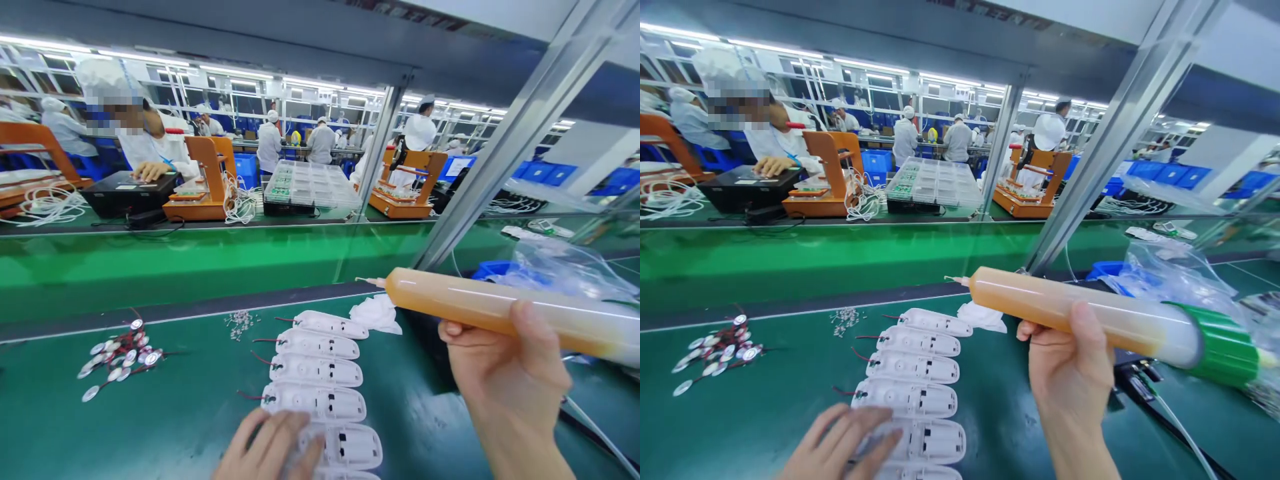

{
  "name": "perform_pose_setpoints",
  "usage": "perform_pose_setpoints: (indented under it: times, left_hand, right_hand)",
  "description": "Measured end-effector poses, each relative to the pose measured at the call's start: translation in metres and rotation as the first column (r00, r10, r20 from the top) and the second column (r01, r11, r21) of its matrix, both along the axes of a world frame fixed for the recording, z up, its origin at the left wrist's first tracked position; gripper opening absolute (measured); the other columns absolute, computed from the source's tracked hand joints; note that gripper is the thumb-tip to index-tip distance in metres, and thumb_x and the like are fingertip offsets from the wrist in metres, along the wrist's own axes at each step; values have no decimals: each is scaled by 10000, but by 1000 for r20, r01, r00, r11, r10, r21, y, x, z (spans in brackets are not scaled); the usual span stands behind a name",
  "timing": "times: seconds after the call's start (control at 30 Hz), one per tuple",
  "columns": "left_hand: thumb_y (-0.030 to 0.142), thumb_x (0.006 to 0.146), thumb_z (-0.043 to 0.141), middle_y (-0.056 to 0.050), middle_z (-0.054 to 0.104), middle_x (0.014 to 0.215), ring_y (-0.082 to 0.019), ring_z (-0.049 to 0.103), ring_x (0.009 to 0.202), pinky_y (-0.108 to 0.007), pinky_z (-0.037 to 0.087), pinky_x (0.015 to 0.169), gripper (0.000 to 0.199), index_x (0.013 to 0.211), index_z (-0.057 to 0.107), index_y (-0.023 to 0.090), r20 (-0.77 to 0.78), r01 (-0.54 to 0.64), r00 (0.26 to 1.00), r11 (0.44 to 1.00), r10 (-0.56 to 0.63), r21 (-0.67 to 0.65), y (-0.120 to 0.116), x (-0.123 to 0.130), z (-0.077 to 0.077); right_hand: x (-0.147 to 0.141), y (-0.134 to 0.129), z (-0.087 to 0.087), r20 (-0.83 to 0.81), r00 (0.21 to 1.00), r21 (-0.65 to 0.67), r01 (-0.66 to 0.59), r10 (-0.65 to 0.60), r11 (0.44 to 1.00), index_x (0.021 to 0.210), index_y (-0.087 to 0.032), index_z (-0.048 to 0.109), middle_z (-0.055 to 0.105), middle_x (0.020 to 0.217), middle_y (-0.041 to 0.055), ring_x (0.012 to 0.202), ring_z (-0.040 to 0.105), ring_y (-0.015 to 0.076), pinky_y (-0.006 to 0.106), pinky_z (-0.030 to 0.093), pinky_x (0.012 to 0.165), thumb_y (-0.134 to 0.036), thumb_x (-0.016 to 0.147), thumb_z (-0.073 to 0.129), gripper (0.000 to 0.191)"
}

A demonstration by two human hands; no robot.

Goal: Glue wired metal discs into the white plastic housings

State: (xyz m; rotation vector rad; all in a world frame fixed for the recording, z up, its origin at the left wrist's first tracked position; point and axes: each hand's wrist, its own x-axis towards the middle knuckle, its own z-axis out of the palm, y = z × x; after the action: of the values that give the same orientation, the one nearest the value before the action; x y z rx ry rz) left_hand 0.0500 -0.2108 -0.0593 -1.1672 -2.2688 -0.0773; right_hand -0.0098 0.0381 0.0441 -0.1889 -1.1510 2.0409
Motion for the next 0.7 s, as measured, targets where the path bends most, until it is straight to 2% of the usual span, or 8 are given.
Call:
perform_pose_setpoints:
  times: [0.07,0.13,0.17,0.2,0.3,0.47,0.57,0.7]
  left_hand:
    - [380,929,364,-62,590,1058,-206,527,924,-330,426,762,324,1135,539,199,220,-123,971,982,89,144,5,-25,6]
    - [293,912,402,-69,559,1099,-212,509,968,-360,425,810,249,1089,544,191,502,-285,851,937,152,200,13,-57,12]
    - [269,894,441,-65,556,1100,-212,503,980,-372,418,834,219,1065,551,187,604,-346,780,918,165,195,17,-73,14]
    - [265,876,482,-66,557,1096,-217,502,985,-385,414,845,220,1067,551,181,648,-384,740,903,177,192,22,-88,16]
    - [301,814,587,-59,578,1024,-236,512,951,-414,412,827,282,1067,571,178,702,-424,686,889,190,174,32,-118,14]
    - [247,772,629,-29,577,1002,-230,507,954,-414,390,830,276,1043,589,216,755,-443,631,882,179,162,30,-122,7]
    - [242,764,637,-27,571,1026,-224,503,957,-412,377,846,296,1053,573,218,774,-461,610,871,171,171,25,-120,5]
    - [224,759,647,-10,565,1034,-212,501,955,-400,371,853,294,1041,561,229,794,-483,589,853,149,197,23,-120,0]
  right_hand:
    - [-5,-2,-9,33,999,10,4,-5,1000,787,-177,509,488,723,-8,593,485,152,228,361,317,-360,482,740,425]
    - [-8,-4,-19,66,998,43,9,-12,999,773,-168,517,488,689,-17,541,475,143,244,370,324,-364,496,753,414]
    - [-10,-5,-23,76,997,62,12,-16,998,766,-163,521,492,673,-19,516,470,138,251,374,328,-359,502,761,407]
    - [-11,-6,-27,82,996,79,14,-20,997,761,-159,526,496,663,-18,503,470,138,255,379,332,-354,508,768,401]
    - [-13,-8,-35,103,994,125,23,-36,992,736,-147,547,513,668,-1,521,492,152,258,392,327,-351,503,787,392]
    - [-16,-13,-44,137,989,212,28,-58,977,786,-141,577,545,750,34,588,536,181,275,441,349,-344,537,782,381]
    - [-16,-13,-57,163,984,279,30,-78,960,865,-155,589,580,820,46,717,571,195,280,509,502,-317,555,771,394]
    - [-12,-12,-76,303,941,379,25,-150,925,906,-155,602,612,852,65,772,582,192,292,511,676,-361,557,763,436]
